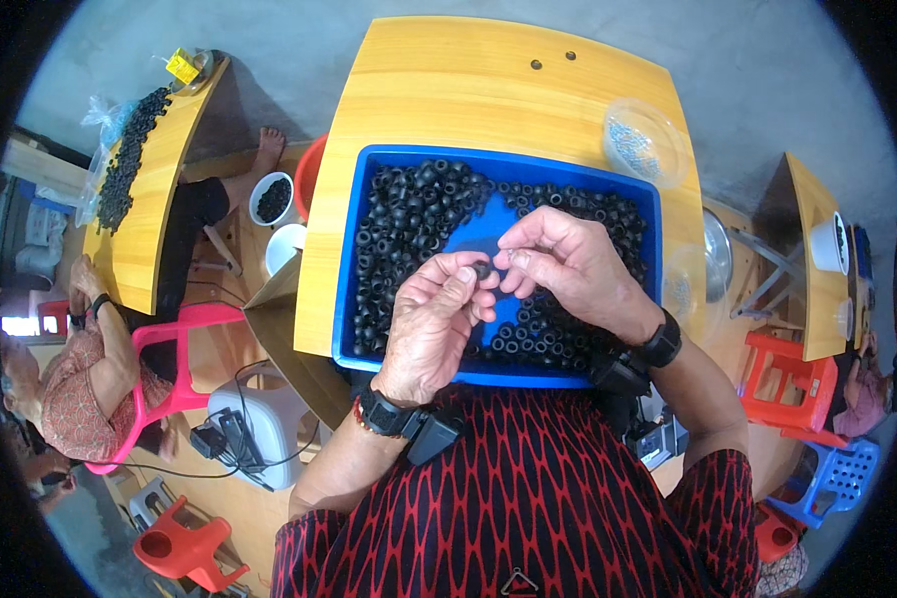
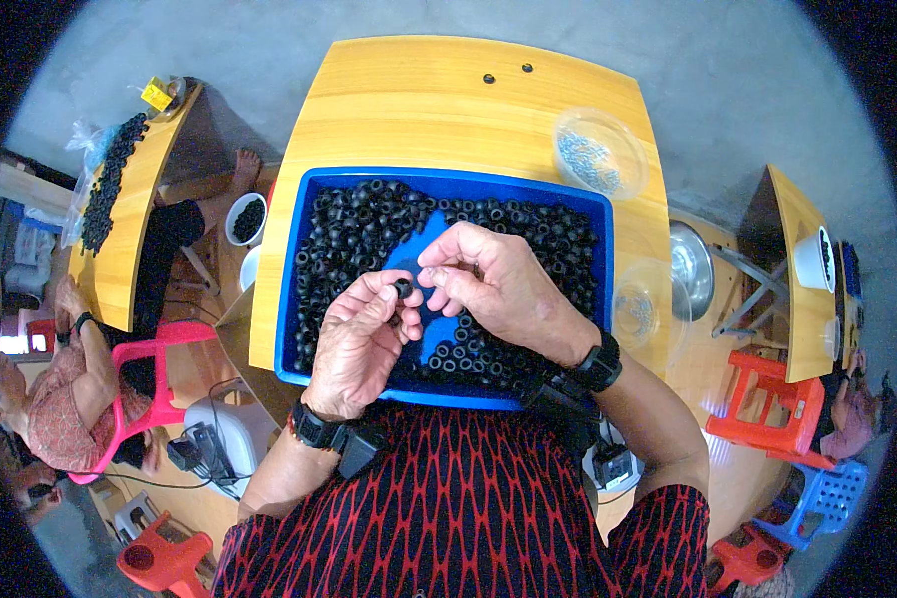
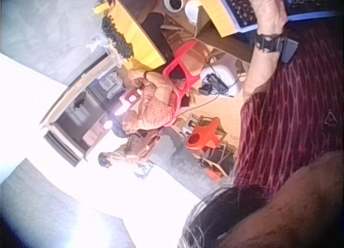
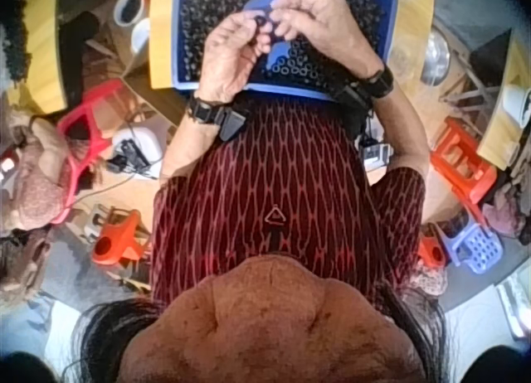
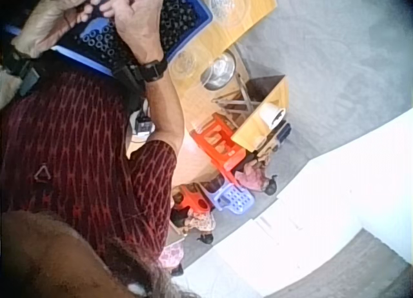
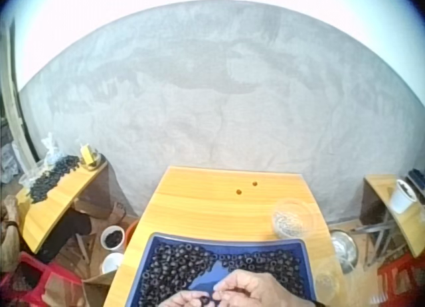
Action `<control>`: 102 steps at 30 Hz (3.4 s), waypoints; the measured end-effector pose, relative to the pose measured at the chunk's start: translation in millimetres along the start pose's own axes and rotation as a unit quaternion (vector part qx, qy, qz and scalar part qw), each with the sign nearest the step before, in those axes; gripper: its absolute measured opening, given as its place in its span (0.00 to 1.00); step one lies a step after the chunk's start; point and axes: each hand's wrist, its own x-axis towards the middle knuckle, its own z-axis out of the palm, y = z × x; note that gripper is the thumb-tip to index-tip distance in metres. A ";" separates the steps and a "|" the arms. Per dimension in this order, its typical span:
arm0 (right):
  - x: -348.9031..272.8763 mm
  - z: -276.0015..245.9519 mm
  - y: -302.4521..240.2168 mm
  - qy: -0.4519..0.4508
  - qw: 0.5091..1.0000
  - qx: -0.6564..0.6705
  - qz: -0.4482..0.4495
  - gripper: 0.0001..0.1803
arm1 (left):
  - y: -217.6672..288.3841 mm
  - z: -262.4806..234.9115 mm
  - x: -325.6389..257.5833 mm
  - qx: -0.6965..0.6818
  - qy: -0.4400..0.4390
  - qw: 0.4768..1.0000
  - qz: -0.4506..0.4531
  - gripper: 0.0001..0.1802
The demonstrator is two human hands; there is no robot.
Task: The person picks up a small metal pin from a plastic container and inserts it into a black rubber ring held in the other hand, then places the assembled component back into the blue tray.
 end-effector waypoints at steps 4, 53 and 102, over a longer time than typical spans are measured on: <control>4.2 0.4 0.2 0.017 0.999 -0.027 -0.042 0.06 | -1.4 1.2 0.7 -0.002 0.016 1.000 0.005 0.12; -9.3 19.9 -19.3 0.025 0.945 -0.247 -0.215 0.07 | -13.0 -0.2 4.8 -0.063 -0.058 0.985 0.150 0.12; 4.7 8.4 0.2 0.031 0.996 0.005 -0.083 0.05 | -5.5 3.9 1.4 0.052 0.006 0.995 0.084 0.12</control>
